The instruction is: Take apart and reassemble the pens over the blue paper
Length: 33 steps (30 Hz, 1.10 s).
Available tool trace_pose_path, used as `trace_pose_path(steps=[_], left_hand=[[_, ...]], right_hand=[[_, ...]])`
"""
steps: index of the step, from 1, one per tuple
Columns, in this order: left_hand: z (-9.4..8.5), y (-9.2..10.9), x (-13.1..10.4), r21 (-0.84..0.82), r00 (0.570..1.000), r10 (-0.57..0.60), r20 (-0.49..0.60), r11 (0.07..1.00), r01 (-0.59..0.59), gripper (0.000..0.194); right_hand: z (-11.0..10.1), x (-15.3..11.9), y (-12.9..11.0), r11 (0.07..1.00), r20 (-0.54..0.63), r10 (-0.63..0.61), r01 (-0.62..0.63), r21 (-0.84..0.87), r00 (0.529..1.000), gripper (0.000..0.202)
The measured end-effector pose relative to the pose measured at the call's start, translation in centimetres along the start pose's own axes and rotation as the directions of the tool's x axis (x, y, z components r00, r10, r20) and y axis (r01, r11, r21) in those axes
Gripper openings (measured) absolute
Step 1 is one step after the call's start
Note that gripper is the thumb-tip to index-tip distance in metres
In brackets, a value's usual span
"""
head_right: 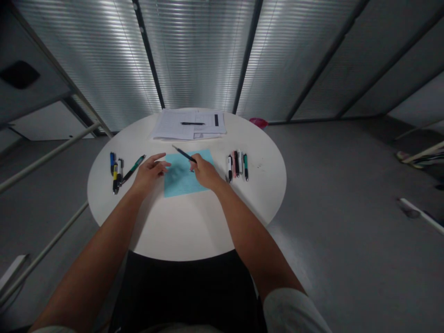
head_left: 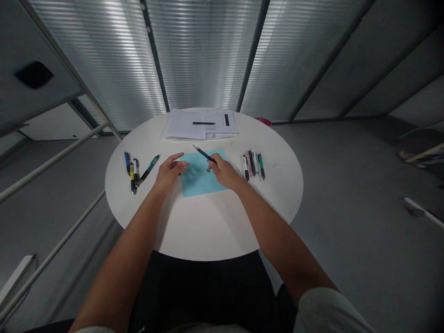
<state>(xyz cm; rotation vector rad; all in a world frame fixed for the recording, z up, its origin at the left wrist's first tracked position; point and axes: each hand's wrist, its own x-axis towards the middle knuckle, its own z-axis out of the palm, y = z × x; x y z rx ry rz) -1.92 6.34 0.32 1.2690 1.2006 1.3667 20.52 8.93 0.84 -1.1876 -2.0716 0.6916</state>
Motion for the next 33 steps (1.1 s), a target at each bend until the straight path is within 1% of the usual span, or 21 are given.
trace_pose_path(steps=[2, 4, 5, 7, 9, 10, 12, 14, 16, 17, 19, 21, 23, 25, 29, 31, 33], left_hand=[[0.1, -0.6, 0.0, 0.198, 0.997, 0.071, -0.013, 0.978, -0.067, 0.037], [0.1, -1.2, 0.0, 0.401, 0.991, 0.132, 0.026, 0.906, -0.132, 0.031], [0.1, -1.5, 0.1, 0.489, 0.987, 0.150, 0.065, 0.857, -0.162, 0.029], [0.2, -1.8, 0.1, 0.631, 0.975, 0.164, 0.149, 0.744, -0.221, 0.027], [0.3, -1.9, 0.2, 0.719, 0.965, 0.161, 0.208, 0.644, -0.262, 0.027], [0.3, -1.8, 0.2, 0.745, 0.962, 0.158, 0.222, 0.609, -0.272, 0.027], [0.3, -1.7, 0.2, 0.771, 0.962, 0.149, 0.229, 0.576, -0.273, 0.029], [0.4, -1.6, 0.1, 0.780, 0.964, 0.143, 0.223, 0.567, -0.265, 0.029], [0.5, -1.3, 0.0, 0.767, 0.966, 0.152, 0.210, 0.588, -0.259, 0.028], [0.6, -1.2, -0.1, 0.742, 0.966, 0.166, 0.196, 0.619, -0.257, 0.029], [0.8, -0.7, -0.3, 0.639, 0.971, 0.181, 0.159, 0.731, -0.240, 0.032], [1.2, -0.1, -0.6, 0.471, 0.979, 0.151, 0.137, 0.860, -0.198, 0.039], [1.5, 0.5, -0.8, 0.312, 0.983, 0.102, 0.154, 0.939, -0.147, 0.041], [1.8, 0.9, -1.0, 0.211, 0.986, 0.072, 0.153, 0.972, -0.103, 0.039], [2.0, 0.9, -1.0, 0.092, 0.990, 0.034, 0.137, 0.995, -0.047, 0.031], [2.0, 0.8, -1.0, 0.044, 0.992, 0.010, 0.126, 0.999, -0.016, 0.029], [1.9, 0.8, -0.8, -0.015, 0.995, -0.028, 0.095, 0.999, 0.030, 0.028]], right_hand=[[-0.2, 0.2, 0.4, 0.994, -0.103, 0.069, -0.078, -0.083, 0.992, 0.025], [-0.4, 0.3, 0.6, 0.964, -0.159, 0.139, -0.171, -0.206, 0.977, 0.025], [-0.3, 0.3, 0.5, 0.942, -0.165, 0.165, -0.205, -0.265, 0.972, 0.025], [-0.1, 0.1, 0.2, 0.904, -0.130, 0.191, -0.226, -0.362, 0.973, 0.028], [0.4, 0.0, -0.2, 0.883, -0.064, 0.182, -0.192, -0.427, 0.981, 0.031], [0.7, -0.1, -0.4, 0.878, -0.035, 0.172, -0.170, -0.447, 0.984, 0.031], [1.2, -0.1, -0.6, 0.881, 0.002, 0.147, -0.130, -0.455, 0.989, 0.024], [1.5, 0.0, -0.5, 0.907, -0.001, 0.126, -0.115, -0.404, 0.992, 0.018], [1.8, 0.2, -0.5, 0.956, -0.029, 0.106, -0.110, -0.272, 0.994, 0.018], [1.9, 0.3, -0.5, 0.980, -0.043, 0.095, -0.102, -0.172, 0.994, 0.019], [2.1, 0.4, -0.8, 0.996, -0.054, 0.064, -0.061, 0.059, 0.996, 0.023], [2.3, 0.5, -1.3, 0.965, -0.039, 0.020, -0.009, 0.260, 0.999, 0.026], [2.4, 0.5, -1.9, 0.920, -0.015, -0.007, 0.012, 0.392, 1.000, 0.027], [2.6, 0.4, -2.3, 0.886, 0.000, -0.008, 0.007, 0.464, 1.000, 0.026], [3.1, 0.5, -2.3, 0.841, 0.016, 0.012, -0.018, 0.541, 1.000, 0.030], [3.2, 0.5, -2.2, 0.841, 0.016, 0.014, -0.021, 0.541, 1.000, 0.033], [3.0, 0.4, -2.0, 0.870, 0.009, 0.006, -0.010, 0.492, 1.000, 0.032]])
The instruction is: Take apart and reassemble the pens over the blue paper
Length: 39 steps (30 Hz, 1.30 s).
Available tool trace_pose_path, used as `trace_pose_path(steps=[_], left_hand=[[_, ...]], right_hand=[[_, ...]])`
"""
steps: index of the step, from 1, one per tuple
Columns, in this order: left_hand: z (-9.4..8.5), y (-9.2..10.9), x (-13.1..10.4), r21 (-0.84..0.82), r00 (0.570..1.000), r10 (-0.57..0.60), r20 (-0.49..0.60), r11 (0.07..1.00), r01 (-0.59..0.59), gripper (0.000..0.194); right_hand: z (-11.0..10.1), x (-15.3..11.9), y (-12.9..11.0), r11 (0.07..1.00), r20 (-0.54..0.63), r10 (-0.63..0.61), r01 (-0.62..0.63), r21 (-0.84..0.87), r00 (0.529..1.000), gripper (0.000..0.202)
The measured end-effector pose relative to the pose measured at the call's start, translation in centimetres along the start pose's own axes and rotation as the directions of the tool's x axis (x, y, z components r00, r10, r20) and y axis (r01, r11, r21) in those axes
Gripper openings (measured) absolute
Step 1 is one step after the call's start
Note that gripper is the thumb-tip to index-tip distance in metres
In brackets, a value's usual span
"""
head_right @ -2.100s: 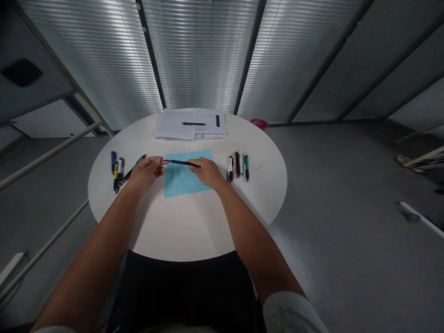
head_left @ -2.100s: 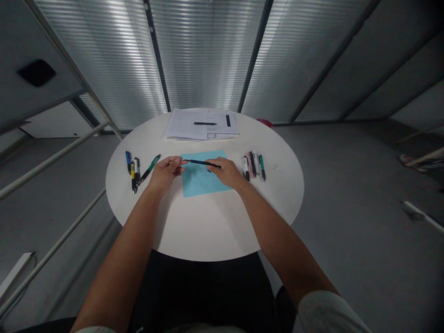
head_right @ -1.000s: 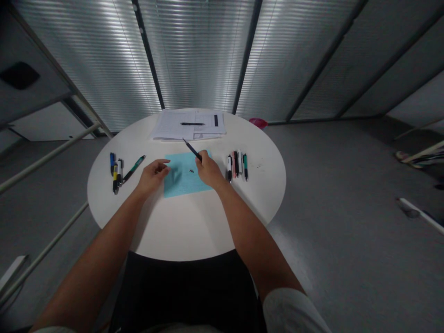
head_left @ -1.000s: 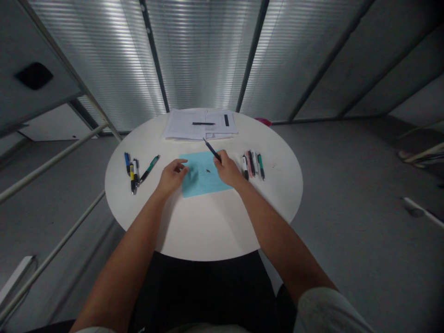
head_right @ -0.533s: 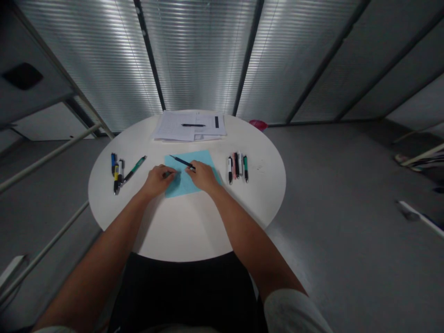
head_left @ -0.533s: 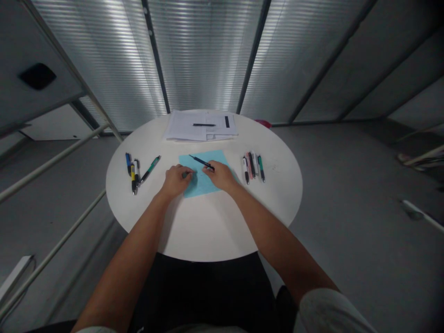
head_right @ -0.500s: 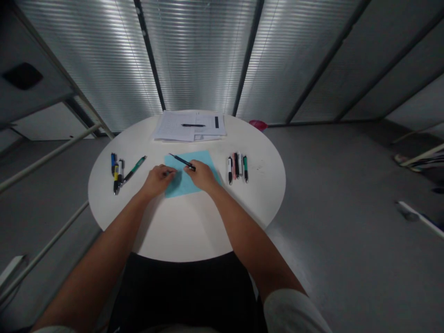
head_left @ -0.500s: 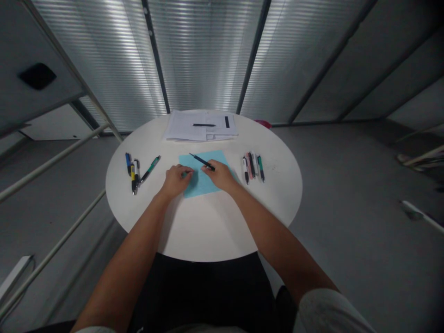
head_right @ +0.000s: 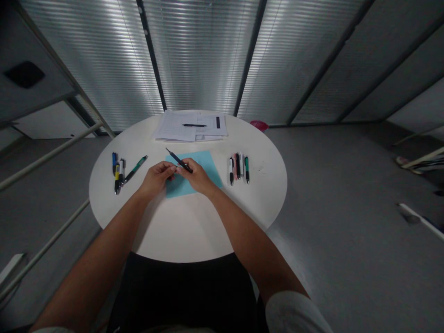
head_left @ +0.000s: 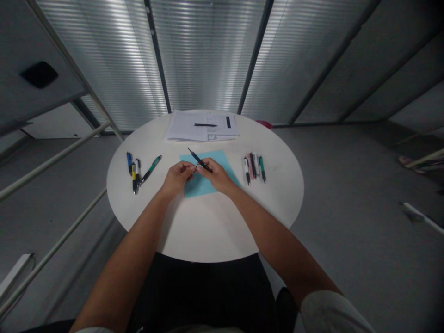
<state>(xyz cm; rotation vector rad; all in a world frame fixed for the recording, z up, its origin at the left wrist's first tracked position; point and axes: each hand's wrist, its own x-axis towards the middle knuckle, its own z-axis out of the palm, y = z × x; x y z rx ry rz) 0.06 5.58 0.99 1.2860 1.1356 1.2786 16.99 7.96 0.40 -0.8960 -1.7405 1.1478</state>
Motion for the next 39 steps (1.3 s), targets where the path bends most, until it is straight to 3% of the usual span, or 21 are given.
trace_pose_path(steps=[3, 6, 9, 15, 23, 32, 36, 39], left_hand=[[-0.4, 0.2, 0.2, -0.147, 0.997, -0.043, -0.060, 0.989, 0.034, 0.028], [-1.0, 0.3, 0.5, -0.307, 0.994, -0.029, -0.108, 0.952, -0.006, 0.027], [-1.3, 0.2, 0.7, -0.357, 0.993, -0.011, -0.121, 0.934, -0.033, 0.027], [-1.2, 0.1, 0.5, -0.271, 0.993, -0.031, -0.113, 0.962, -0.001, 0.031], [-1.2, -0.8, 0.7, 0.114, 0.994, 0.075, -0.075, 0.991, -0.066, 0.026], [-1.0, -0.4, 0.2, -0.027, 0.998, -0.053, -0.031, 0.998, 0.052, 0.029], [-1.0, -0.6, 0.2, -0.008, 0.999, -0.016, -0.038, 1.000, 0.016, 0.023], [-1.2, -0.7, 0.3, 0.033, 0.998, 0.032, -0.048, 0.999, -0.031, 0.022]], right_hand=[[-0.9, -0.3, -0.3, 0.985, -0.010, -0.014, 0.012, -0.172, 1.000, 0.033], [-2.1, -0.5, -0.5, 0.933, 0.003, -0.054, 0.051, -0.357, 0.999, 0.031], [-3.0, -0.5, -0.6, 0.872, 0.035, -0.139, 0.139, -0.469, 0.990, 0.029], [-3.2, -0.5, -0.8, 0.798, 0.040, -0.138, 0.135, -0.587, 0.990, 0.032], [-3.6, -0.6, -1.1, 0.587, 0.078, -0.141, 0.147, -0.796, 0.987, 0.026], [-3.5, -1.1, -2.9, 0.461, 0.150, -0.243, 0.250, -0.852, 0.958, 0.036], [-3.1, -1.3, -3.2, 0.487, 0.165, -0.217, 0.253, -0.836, 0.962, 0.035], [-3.1, -1.2, -2.3, 0.641, 0.154, -0.081, 0.169, -0.748, 0.985, 0.033]])
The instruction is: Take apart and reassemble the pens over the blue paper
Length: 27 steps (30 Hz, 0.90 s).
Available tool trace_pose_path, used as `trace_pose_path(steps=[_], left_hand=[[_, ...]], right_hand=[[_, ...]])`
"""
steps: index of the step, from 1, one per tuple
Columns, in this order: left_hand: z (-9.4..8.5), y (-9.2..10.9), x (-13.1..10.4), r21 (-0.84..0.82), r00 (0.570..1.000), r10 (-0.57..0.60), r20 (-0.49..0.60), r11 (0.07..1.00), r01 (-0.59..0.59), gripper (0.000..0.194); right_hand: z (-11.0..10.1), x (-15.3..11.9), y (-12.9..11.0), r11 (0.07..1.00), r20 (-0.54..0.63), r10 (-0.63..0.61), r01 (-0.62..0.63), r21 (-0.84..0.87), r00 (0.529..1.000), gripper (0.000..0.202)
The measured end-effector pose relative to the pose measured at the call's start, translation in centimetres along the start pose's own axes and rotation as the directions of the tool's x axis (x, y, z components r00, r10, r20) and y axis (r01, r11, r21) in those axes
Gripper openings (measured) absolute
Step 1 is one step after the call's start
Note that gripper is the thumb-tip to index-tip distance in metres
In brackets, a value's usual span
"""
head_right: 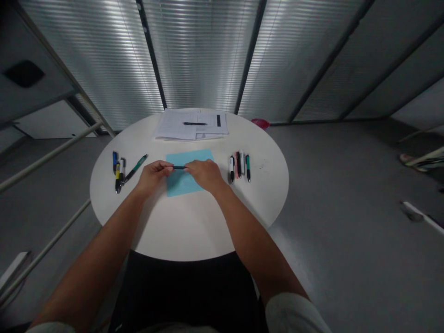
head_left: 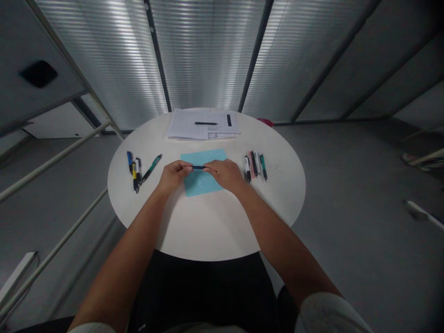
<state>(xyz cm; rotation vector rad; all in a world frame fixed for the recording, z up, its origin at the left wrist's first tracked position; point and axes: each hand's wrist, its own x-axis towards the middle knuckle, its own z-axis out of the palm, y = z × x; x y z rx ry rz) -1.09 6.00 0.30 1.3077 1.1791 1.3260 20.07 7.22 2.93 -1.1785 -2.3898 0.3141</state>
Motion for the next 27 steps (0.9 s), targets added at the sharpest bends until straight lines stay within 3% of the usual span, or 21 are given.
trace_pose_path(steps=[2, 6, 9, 12, 15, 20, 27], left_hand=[[0.0, 0.0, 0.1, 0.024, 1.000, 0.003, 0.025, 1.000, -0.003, 0.022], [0.0, 0.2, 0.1, 0.009, 0.999, -0.006, 0.045, 1.000, 0.006, 0.022], [-0.1, 0.4, 0.1, -0.001, 1.000, -0.017, 0.027, 1.000, 0.017, 0.024], [-0.2, 0.2, 0.1, -0.005, 0.999, -0.020, 0.025, 1.000, 0.021, 0.026], [-0.3, 0.1, 0.1, -0.008, 1.000, -0.011, -0.002, 1.000, 0.011, 0.024], [-0.3, 0.5, 0.0, -0.011, 1.000, -0.005, -0.019, 1.000, 0.005, 0.021], [-0.1, 0.7, 0.0, -0.013, 0.999, 0.001, -0.032, 1.000, -0.001, 0.020]], right_hand=[[0.5, 0.1, 0.6, 0.984, 0.069, 0.052, -0.063, 0.169, 0.996, 0.031], [0.9, 0.2, 1.5, 0.911, -0.039, 0.080, -0.057, 0.409, 0.996, 0.027], [0.7, 0.2, 1.8, 0.849, 0.026, 0.107, -0.105, 0.517, 0.994, 0.021], [0.3, 0.3, 2.1, 0.820, 0.085, 0.126, -0.152, 0.551, 0.988, 0.027], [0.2, 0.4, 2.3, 0.798, 0.031, 0.126, -0.119, 0.591, 0.992, 0.033], [0.3, 0.6, 2.8, 0.682, 0.123, 0.254, -0.268, 0.681, 0.959, 0.031], [0.3, 0.6, 3.1, 0.650, 0.051, 0.312, -0.252, 0.717, 0.949, 0.035]])
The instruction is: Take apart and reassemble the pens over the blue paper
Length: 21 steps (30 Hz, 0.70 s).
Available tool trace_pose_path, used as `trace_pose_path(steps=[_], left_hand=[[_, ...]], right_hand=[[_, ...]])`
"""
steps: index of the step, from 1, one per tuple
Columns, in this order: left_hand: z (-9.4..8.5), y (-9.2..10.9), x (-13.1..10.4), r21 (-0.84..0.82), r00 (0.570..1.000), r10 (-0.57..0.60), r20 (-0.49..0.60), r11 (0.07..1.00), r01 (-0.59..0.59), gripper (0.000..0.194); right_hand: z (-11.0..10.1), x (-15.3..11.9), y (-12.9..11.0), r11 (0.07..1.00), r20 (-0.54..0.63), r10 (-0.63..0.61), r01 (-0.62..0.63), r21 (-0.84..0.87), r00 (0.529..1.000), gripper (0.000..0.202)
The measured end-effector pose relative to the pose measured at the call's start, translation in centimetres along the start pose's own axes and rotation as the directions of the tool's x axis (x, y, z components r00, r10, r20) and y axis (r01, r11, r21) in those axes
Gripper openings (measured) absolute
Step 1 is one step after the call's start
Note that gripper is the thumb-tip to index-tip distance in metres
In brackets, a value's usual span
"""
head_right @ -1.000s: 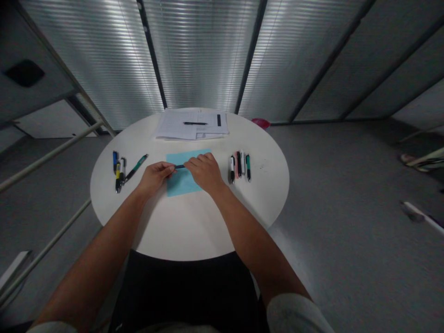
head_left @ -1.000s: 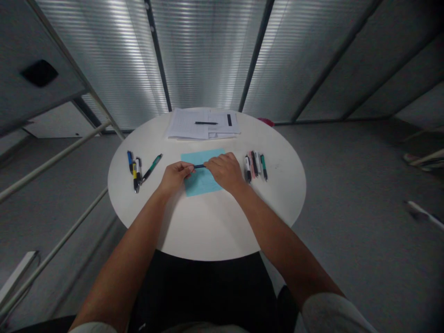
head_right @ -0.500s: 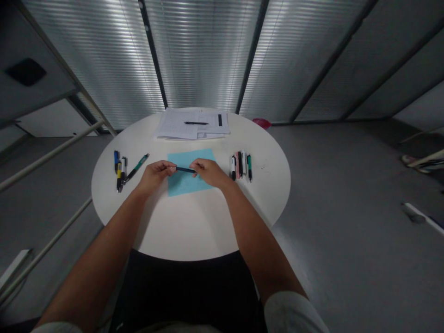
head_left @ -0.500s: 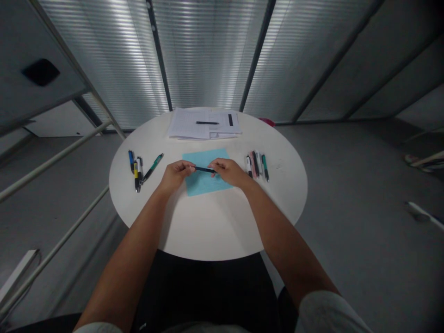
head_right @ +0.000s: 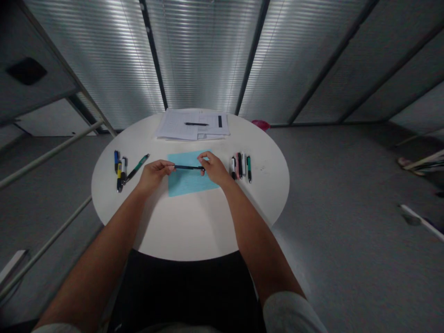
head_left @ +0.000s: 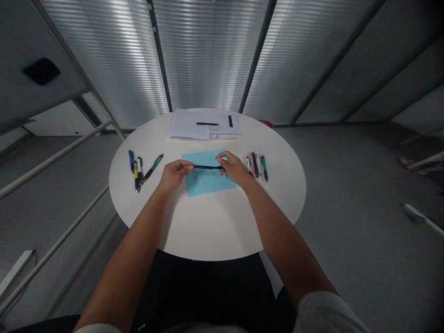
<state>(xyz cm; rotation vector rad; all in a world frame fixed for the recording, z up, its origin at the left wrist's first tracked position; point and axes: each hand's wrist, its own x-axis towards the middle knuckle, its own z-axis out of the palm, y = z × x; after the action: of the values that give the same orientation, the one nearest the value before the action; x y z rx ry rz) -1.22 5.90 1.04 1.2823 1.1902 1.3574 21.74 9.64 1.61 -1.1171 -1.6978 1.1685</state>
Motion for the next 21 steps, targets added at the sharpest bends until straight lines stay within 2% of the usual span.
trace_pose_path(steps=[4, 8, 12, 15, 18, 21], left_hand=[[-0.1, -0.1, 0.1, -0.011, 1.000, 0.002, -0.019, 1.000, -0.003, 0.018], [-0.2, -0.3, 0.2, -0.024, 1.000, 0.006, -0.019, 1.000, -0.006, 0.018], [-0.3, -0.3, 0.3, -0.016, 0.999, 0.013, -0.029, 1.000, -0.014, 0.020], [-0.2, -0.2, 0.2, 0.001, 0.999, 0.024, -0.027, 1.000, -0.024, 0.020], [0.1, -0.4, 0.1, 0.022, 1.000, 0.014, -0.007, 1.000, -0.014, 0.021], [0.8, -0.9, -0.1, 0.073, 0.999, 0.023, 0.047, 0.997, -0.026, 0.025]], right_hand=[[0.0, -0.2, -0.3, 0.998, 0.047, 0.006, -0.009, 0.062, 0.999, 0.036], [0.2, -0.2, -0.6, 0.994, 0.003, 0.055, -0.055, 0.093, 0.998, 0.037], [0.3, -0.1, -0.5, 0.988, -0.002, 0.024, -0.024, 0.155, 1.000, 0.038], [0.4, -0.1, -0.5, 0.988, -0.067, 0.064, -0.054, 0.143, 0.996, 0.041], [1.0, 0.1, -0.8, 0.942, -0.129, 0.080, -0.033, 0.335, 0.988, 0.042], [1.8, 0.4, -1.2, 0.794, -0.156, 0.122, -0.002, 0.608, 0.980, 0.040]])
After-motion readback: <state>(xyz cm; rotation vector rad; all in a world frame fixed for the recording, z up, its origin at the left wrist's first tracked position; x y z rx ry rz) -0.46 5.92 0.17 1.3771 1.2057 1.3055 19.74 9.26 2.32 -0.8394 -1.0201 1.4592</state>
